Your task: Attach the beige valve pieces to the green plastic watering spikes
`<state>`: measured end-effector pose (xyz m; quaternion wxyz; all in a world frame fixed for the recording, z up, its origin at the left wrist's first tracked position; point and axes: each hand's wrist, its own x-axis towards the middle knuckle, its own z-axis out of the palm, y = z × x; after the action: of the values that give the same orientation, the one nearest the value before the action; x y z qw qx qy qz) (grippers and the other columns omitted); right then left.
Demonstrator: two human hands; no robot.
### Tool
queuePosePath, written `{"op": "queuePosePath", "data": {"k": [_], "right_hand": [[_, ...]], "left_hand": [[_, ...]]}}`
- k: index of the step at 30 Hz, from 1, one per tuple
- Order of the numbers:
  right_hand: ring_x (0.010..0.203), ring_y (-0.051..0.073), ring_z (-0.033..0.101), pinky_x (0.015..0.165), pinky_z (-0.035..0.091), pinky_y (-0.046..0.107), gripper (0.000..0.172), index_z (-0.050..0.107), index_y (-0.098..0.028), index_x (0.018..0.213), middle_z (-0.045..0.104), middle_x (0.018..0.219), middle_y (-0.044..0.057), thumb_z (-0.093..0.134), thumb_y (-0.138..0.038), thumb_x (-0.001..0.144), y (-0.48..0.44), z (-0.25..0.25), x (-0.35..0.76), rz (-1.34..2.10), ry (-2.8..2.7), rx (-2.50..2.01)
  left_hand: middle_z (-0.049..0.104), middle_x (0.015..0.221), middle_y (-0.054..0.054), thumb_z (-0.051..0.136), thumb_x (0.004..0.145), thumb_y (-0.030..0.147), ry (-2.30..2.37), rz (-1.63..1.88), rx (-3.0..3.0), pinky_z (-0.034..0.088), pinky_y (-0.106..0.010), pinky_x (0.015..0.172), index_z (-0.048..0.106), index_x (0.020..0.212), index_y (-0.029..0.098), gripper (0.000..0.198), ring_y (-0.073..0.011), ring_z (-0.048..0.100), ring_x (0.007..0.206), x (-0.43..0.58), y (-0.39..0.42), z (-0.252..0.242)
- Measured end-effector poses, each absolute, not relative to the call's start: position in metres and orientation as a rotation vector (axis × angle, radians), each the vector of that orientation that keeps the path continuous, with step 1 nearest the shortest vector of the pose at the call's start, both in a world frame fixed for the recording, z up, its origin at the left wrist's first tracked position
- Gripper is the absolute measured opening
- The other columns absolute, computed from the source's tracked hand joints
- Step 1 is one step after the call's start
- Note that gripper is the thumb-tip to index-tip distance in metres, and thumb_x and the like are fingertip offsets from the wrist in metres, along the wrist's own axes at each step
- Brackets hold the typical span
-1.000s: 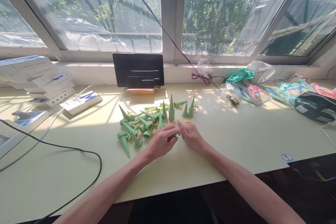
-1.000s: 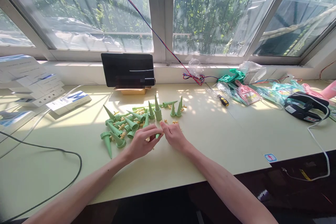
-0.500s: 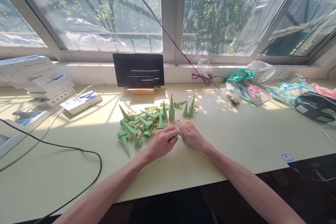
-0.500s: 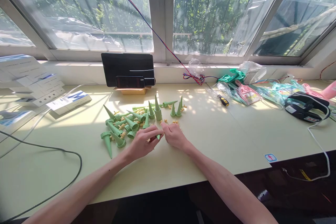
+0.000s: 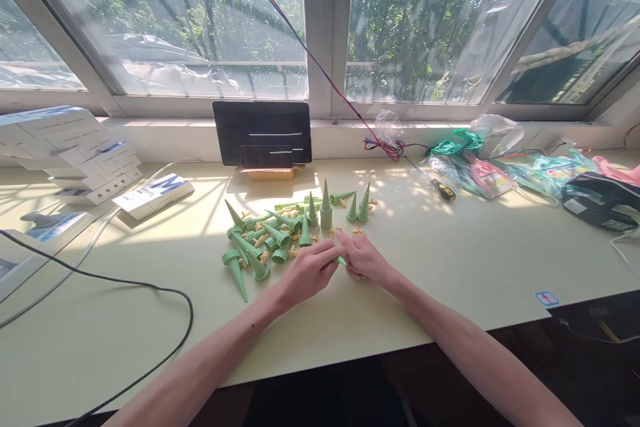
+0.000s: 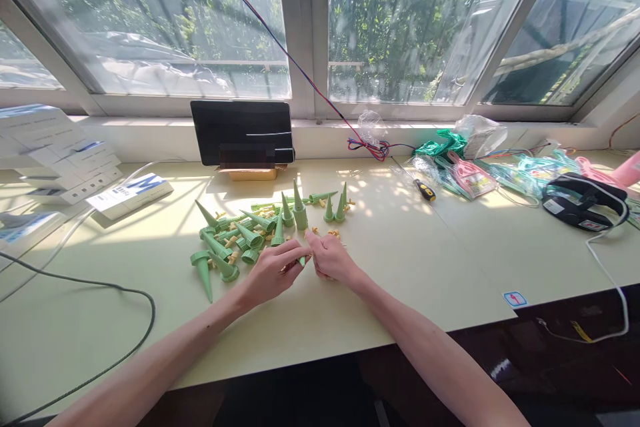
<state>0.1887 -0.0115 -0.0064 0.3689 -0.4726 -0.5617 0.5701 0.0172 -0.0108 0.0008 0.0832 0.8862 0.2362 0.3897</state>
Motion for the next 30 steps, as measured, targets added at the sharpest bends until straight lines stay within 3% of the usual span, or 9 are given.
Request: {"op": "queuePosePath", "data": {"k": [9,18,30], "right_hand": [[0.026,0.006,0.027,0.029,0.025,0.021,0.067,0.030,-0.023,0.044,0.029,0.032,-0.006,0.038,-0.064,0.095,-0.0100,-0.0116,0.1888,1.409,-1.479,-1.191],[0.025,0.007,0.030,0.029,0.023,0.022,0.073,0.031,-0.022,0.038,0.031,0.029,-0.004,0.035,-0.069,0.094,-0.0093,-0.0091,0.1863,1.398,-1.446,-1.206],[0.030,0.007,0.032,0.034,0.027,0.023,0.072,0.031,-0.022,0.039,0.031,0.032,-0.004,0.035,-0.065,0.096,-0.0080,-0.0110,0.1871,1.303,-1.477,-1.165]], "left_hand": [[0.061,0.079,-0.002,0.042,0.086,0.001,0.707,1.153,2.628,0.040,-0.019,0.056,0.066,0.103,0.021,0.035,-0.0094,0.050,0.061,0.0168,-0.0103,0.0010],[0.058,0.083,-0.002,0.051,0.094,0.016,0.731,1.158,2.500,0.043,-0.020,0.057,0.065,0.103,0.021,0.017,-0.0074,0.048,0.057,0.0180,-0.0067,0.0022],[0.064,0.089,-0.004,0.055,0.093,0.016,0.721,1.165,2.440,0.046,-0.021,0.058,0.066,0.103,0.019,0.015,-0.0087,0.055,0.063,0.0188,-0.0058,0.0034]]}}
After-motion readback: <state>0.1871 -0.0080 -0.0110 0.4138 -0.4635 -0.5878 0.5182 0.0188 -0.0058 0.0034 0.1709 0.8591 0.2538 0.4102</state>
